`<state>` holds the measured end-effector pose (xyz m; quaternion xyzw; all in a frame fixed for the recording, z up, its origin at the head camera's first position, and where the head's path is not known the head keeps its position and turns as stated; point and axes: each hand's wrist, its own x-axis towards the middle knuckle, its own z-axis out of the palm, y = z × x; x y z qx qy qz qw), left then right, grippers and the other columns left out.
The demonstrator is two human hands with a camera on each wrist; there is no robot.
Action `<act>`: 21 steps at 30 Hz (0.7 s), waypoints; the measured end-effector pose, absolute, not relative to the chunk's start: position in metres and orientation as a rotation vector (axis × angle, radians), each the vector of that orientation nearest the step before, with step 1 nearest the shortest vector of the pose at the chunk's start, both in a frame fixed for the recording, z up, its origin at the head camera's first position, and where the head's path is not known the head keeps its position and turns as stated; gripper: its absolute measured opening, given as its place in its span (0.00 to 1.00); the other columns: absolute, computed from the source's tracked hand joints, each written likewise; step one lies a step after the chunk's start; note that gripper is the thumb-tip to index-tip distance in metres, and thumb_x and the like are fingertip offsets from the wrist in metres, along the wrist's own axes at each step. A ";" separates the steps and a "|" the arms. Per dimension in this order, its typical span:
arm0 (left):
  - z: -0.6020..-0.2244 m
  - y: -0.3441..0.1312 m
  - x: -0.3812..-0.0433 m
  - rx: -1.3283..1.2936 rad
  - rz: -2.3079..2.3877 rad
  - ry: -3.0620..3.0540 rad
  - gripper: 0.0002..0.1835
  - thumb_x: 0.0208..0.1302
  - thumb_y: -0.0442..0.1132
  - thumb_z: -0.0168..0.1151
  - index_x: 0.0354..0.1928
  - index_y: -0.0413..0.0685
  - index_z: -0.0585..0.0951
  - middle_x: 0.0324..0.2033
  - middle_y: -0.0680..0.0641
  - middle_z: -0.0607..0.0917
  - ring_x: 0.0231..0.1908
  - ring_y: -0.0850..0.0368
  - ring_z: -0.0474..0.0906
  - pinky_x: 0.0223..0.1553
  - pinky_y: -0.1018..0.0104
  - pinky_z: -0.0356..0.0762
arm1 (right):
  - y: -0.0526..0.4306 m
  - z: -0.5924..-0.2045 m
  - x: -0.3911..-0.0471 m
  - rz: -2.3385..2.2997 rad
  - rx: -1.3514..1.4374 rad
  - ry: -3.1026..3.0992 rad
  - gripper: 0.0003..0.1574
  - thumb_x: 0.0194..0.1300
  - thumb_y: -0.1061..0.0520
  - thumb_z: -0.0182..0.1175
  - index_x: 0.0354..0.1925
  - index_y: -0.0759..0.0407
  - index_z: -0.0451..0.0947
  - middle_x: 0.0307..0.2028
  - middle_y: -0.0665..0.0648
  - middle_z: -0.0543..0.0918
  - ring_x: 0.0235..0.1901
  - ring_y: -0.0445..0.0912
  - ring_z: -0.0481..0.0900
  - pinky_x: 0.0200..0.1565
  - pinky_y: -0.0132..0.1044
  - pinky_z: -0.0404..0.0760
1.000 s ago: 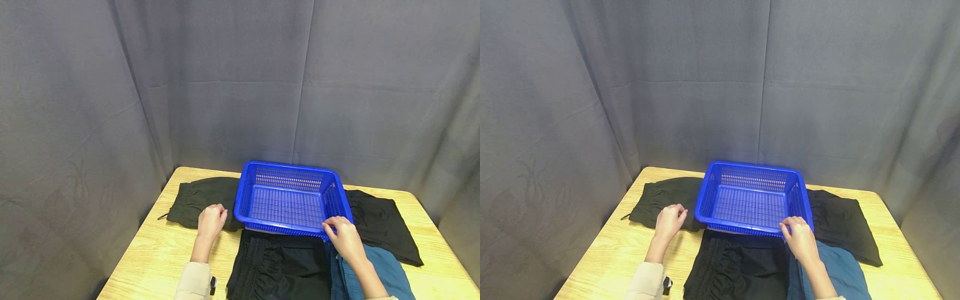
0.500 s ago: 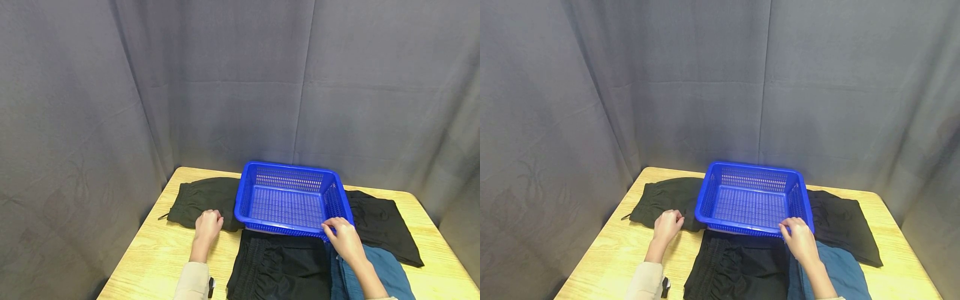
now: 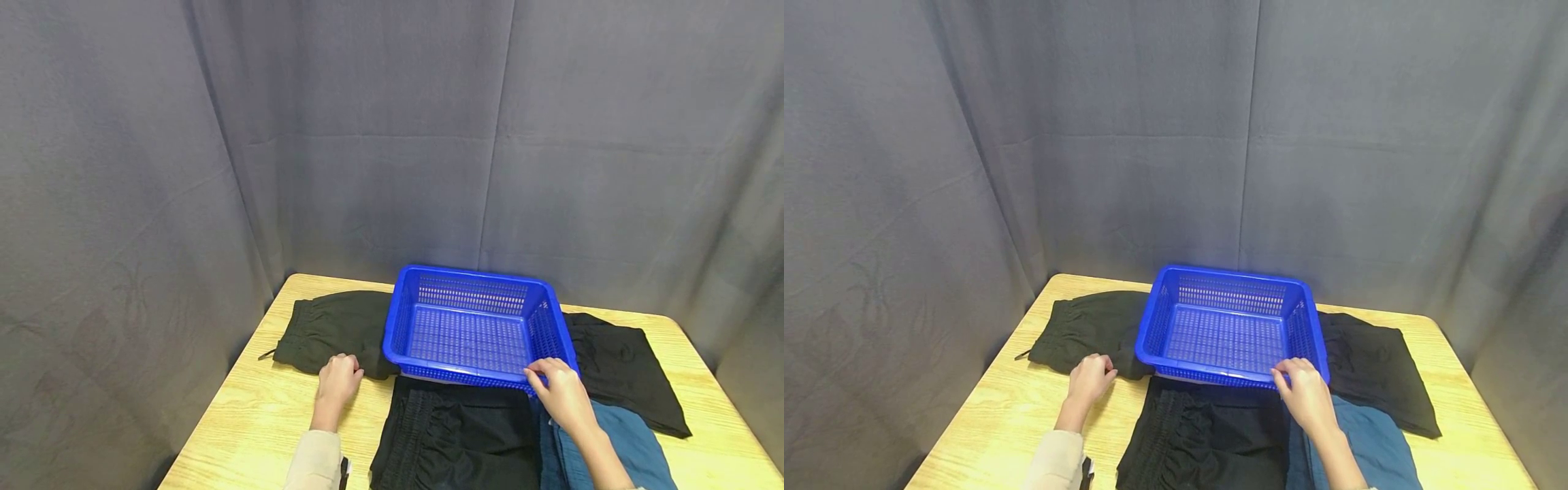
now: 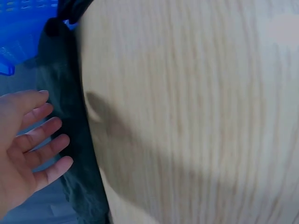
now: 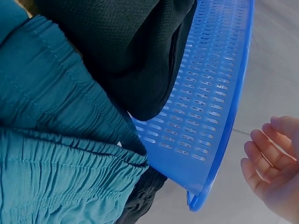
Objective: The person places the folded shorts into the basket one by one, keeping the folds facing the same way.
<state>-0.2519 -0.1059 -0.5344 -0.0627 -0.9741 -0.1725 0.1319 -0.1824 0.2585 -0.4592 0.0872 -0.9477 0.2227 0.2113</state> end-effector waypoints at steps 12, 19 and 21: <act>-0.544 -0.104 -0.247 -0.158 -0.489 -2.835 0.11 0.48 0.36 0.64 0.14 0.48 0.73 0.20 0.46 0.77 0.28 0.45 0.76 0.26 0.54 0.74 | 0.259 -0.460 -0.182 0.619 0.248 -2.618 0.04 0.53 0.65 0.64 0.29 0.66 0.80 0.29 0.61 0.81 0.33 0.55 0.77 0.38 0.53 0.77; -0.551 -0.103 -0.246 -0.102 -0.485 -2.861 0.09 0.48 0.36 0.65 0.17 0.44 0.76 0.22 0.43 0.76 0.29 0.44 0.76 0.27 0.52 0.75 | 0.259 -0.459 -0.182 0.628 0.218 -2.655 0.05 0.55 0.63 0.64 0.30 0.66 0.80 0.30 0.61 0.81 0.34 0.56 0.77 0.39 0.54 0.77; -0.553 -0.103 -0.245 -0.086 -0.472 -2.857 0.08 0.48 0.36 0.64 0.18 0.42 0.77 0.22 0.42 0.76 0.29 0.43 0.76 0.28 0.51 0.75 | 0.258 -0.459 -0.181 0.630 0.215 -2.660 0.05 0.55 0.63 0.64 0.30 0.66 0.80 0.30 0.61 0.81 0.34 0.56 0.77 0.39 0.54 0.77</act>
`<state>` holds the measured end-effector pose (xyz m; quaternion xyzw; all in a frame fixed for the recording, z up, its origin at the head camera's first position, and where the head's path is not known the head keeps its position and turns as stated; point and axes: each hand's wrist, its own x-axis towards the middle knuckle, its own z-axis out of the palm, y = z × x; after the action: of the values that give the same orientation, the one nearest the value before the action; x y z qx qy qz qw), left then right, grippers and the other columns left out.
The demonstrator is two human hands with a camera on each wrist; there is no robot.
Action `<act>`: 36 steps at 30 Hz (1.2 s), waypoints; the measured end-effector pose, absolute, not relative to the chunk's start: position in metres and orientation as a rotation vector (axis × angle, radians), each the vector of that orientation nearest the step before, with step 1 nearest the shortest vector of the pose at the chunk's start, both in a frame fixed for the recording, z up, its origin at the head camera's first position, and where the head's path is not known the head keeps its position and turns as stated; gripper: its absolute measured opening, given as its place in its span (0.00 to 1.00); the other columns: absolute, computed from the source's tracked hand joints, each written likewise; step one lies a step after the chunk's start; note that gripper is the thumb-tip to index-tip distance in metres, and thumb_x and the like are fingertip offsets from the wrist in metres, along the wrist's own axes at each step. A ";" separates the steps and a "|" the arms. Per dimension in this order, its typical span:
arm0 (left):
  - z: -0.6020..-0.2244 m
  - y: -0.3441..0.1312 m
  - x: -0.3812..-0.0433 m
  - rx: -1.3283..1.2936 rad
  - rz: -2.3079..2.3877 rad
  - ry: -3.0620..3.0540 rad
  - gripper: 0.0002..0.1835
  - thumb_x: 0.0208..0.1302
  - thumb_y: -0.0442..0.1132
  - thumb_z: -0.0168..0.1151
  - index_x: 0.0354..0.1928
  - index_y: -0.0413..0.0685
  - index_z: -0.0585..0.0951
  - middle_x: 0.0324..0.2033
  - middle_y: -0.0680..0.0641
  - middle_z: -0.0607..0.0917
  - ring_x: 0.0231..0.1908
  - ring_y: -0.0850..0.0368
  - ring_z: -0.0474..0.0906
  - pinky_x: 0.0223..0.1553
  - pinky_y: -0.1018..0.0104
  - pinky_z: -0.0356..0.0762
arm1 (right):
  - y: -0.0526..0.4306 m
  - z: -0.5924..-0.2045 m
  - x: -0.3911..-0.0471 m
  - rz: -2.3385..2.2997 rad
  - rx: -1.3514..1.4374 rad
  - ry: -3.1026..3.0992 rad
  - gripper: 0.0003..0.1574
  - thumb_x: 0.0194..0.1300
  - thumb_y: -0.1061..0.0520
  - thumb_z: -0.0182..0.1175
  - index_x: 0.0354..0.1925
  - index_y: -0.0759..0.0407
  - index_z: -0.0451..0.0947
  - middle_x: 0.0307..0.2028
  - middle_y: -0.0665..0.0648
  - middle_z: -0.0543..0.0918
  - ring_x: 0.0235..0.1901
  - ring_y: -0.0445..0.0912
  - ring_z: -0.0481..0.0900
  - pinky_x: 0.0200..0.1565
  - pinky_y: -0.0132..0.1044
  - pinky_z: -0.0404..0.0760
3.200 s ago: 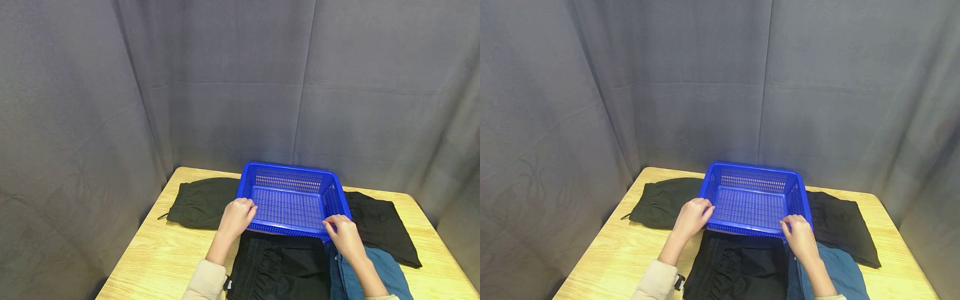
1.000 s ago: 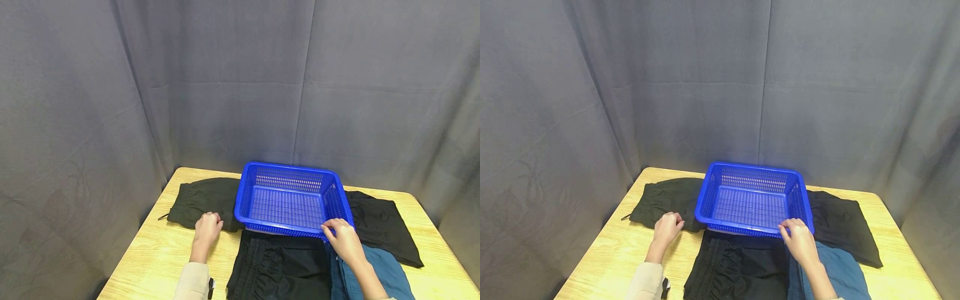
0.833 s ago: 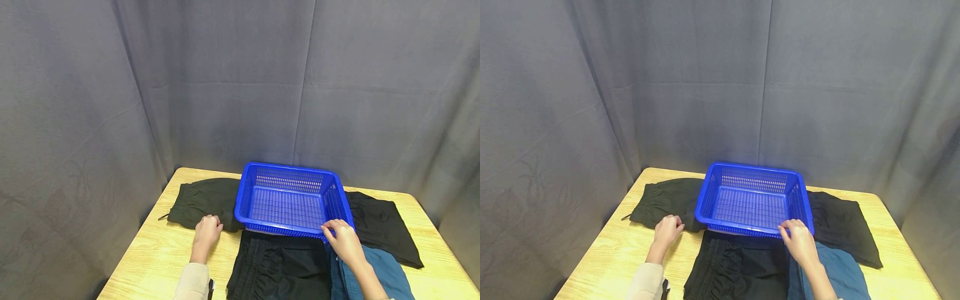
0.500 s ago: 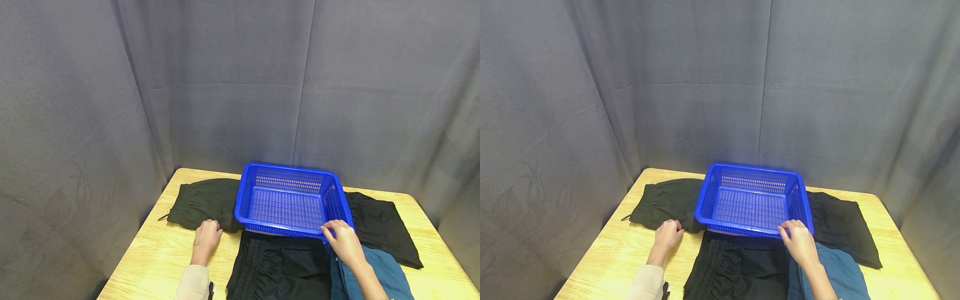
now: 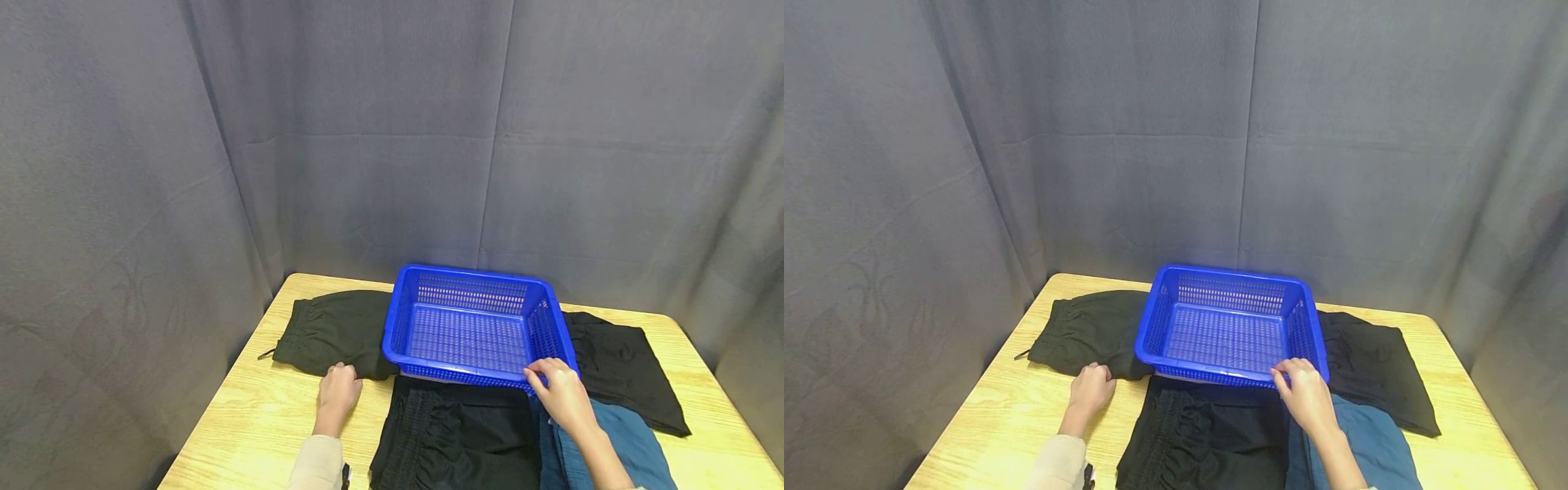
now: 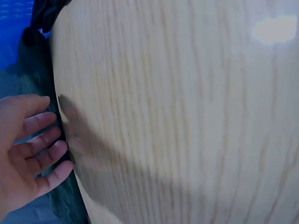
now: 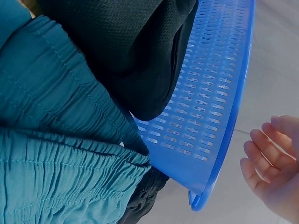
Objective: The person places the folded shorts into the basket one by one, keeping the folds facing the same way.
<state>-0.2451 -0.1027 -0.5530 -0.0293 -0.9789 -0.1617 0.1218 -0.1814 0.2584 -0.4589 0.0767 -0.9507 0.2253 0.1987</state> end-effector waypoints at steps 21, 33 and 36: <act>-0.642 -0.111 -0.302 0.557 -2.690 -1.843 0.26 0.65 0.39 0.50 0.49 0.16 0.61 0.37 0.28 0.80 0.34 0.42 0.82 0.37 0.52 0.80 | 0.260 -0.463 -0.183 0.608 0.261 -2.625 0.04 0.52 0.64 0.65 0.28 0.66 0.80 0.28 0.61 0.81 0.32 0.55 0.78 0.37 0.52 0.79; -0.768 -0.146 -0.381 0.604 -3.100 -0.878 0.37 0.61 0.41 0.55 0.63 0.22 0.51 0.61 0.24 0.58 0.62 0.35 0.56 0.59 0.40 0.57 | 0.259 -0.465 -0.182 0.599 0.271 -2.641 0.05 0.52 0.63 0.65 0.28 0.66 0.80 0.28 0.60 0.81 0.31 0.55 0.78 0.36 0.51 0.79; -0.780 -0.150 -0.391 0.737 -3.075 -0.730 0.40 0.62 0.42 0.54 0.67 0.31 0.46 0.65 0.31 0.54 0.65 0.40 0.52 0.61 0.42 0.53 | 0.258 -0.464 -0.182 0.596 0.272 -2.656 0.05 0.53 0.63 0.65 0.28 0.65 0.80 0.28 0.60 0.81 0.31 0.55 0.78 0.36 0.50 0.79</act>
<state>-0.3912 -0.1498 -0.7804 0.2268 -0.2246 -0.9463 -0.0519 -0.1820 0.2583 -0.4642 0.0973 -0.9510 0.2133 0.2015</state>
